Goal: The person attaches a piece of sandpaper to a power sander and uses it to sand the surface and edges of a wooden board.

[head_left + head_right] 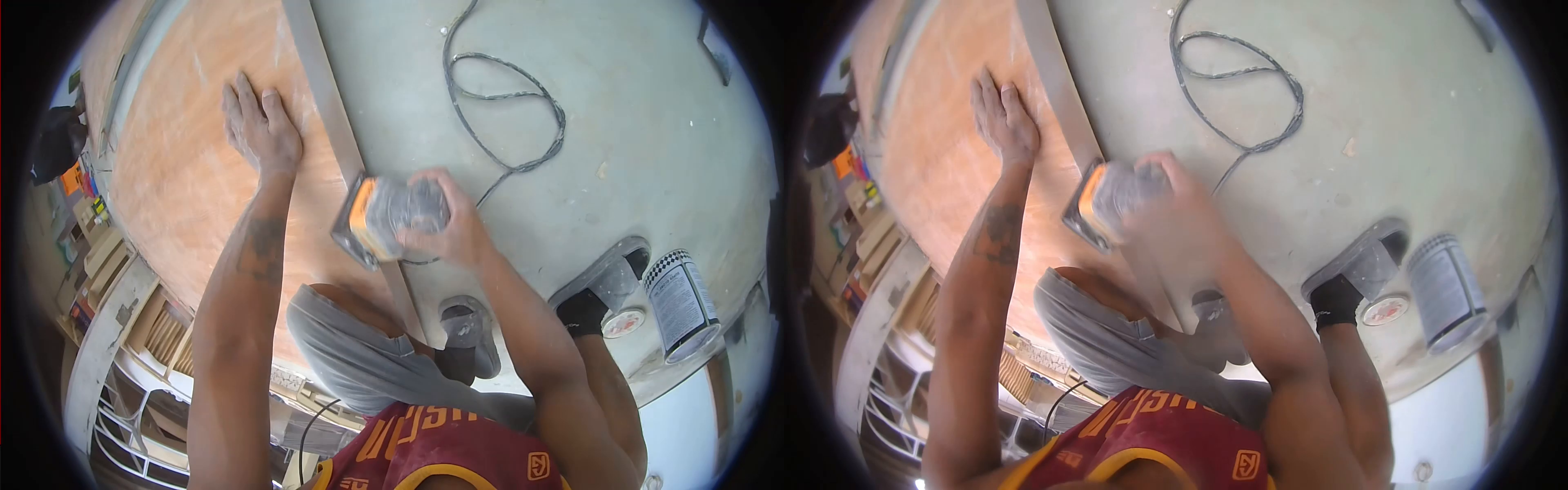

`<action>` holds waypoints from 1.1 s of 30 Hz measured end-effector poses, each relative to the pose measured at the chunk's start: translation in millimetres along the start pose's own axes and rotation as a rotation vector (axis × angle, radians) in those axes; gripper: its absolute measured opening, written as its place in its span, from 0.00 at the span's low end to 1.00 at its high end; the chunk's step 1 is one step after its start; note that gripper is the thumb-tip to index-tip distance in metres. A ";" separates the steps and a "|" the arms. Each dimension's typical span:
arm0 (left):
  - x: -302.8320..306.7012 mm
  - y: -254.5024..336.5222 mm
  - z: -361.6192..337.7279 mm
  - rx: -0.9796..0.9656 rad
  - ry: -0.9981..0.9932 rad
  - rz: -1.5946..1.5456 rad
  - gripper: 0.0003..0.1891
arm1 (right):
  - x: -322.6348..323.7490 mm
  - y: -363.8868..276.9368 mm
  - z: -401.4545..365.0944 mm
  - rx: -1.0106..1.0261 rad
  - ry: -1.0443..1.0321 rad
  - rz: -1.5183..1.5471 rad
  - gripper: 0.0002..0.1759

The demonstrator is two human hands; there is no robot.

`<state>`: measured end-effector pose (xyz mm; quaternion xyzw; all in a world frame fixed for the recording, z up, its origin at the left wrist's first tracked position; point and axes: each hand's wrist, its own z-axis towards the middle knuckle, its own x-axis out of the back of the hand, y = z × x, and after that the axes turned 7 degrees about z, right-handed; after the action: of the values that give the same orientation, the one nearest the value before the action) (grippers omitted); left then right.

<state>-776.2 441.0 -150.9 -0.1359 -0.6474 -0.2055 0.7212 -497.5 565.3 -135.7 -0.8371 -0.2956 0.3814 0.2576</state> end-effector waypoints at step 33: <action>0.3 -1.2 -0.8 -0.004 -0.006 -0.003 0.35 | 2.7 -42.3 99.6 0.187 0.048 -0.046 0.39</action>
<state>-776.1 439.5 -150.7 -0.1371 -0.6494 -0.2076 0.7186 -587.4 617.0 -166.6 -0.8112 -0.2718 0.3812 0.3503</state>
